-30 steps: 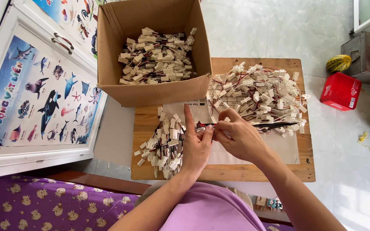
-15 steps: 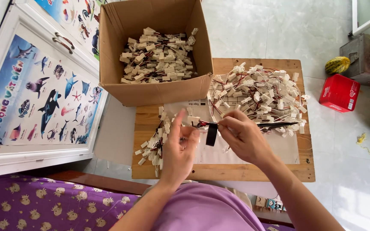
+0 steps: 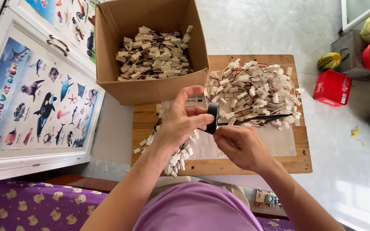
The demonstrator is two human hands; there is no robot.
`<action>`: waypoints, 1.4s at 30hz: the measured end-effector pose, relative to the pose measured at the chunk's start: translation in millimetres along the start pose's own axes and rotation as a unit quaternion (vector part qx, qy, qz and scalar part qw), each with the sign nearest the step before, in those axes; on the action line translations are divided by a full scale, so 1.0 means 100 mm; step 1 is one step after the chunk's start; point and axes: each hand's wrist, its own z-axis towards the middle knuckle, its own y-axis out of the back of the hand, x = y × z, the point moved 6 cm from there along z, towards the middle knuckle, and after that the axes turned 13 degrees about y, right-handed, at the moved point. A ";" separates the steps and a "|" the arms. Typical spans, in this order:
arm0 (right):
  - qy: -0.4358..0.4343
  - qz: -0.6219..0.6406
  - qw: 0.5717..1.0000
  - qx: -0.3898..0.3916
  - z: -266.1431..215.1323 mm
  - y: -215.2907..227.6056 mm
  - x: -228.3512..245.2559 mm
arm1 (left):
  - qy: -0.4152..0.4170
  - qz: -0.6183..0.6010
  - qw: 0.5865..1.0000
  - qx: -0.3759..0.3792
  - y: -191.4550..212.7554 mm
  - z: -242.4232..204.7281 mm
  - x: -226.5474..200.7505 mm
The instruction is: Taping together groups of white electrical wire connectors using black tape.
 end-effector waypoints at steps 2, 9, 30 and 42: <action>-0.041 0.016 0.999 -0.012 -0.01 0.03 -0.10 | -0.039 -0.001 0.999 0.016 -0.08 -0.12 -0.03; -0.066 0.360 0.915 -0.169 -0.01 0.22 -0.19 | -0.364 0.342 0.850 -0.164 -0.30 -0.91 -0.17; -0.086 0.372 0.923 -0.048 -0.02 0.00 -0.14 | -0.266 0.288 0.911 -0.129 -0.17 -0.71 0.05; 0.016 -0.010 0.993 -0.118 0.18 0.16 0.45 | -0.109 0.435 0.889 -0.096 -0.12 -0.50 0.16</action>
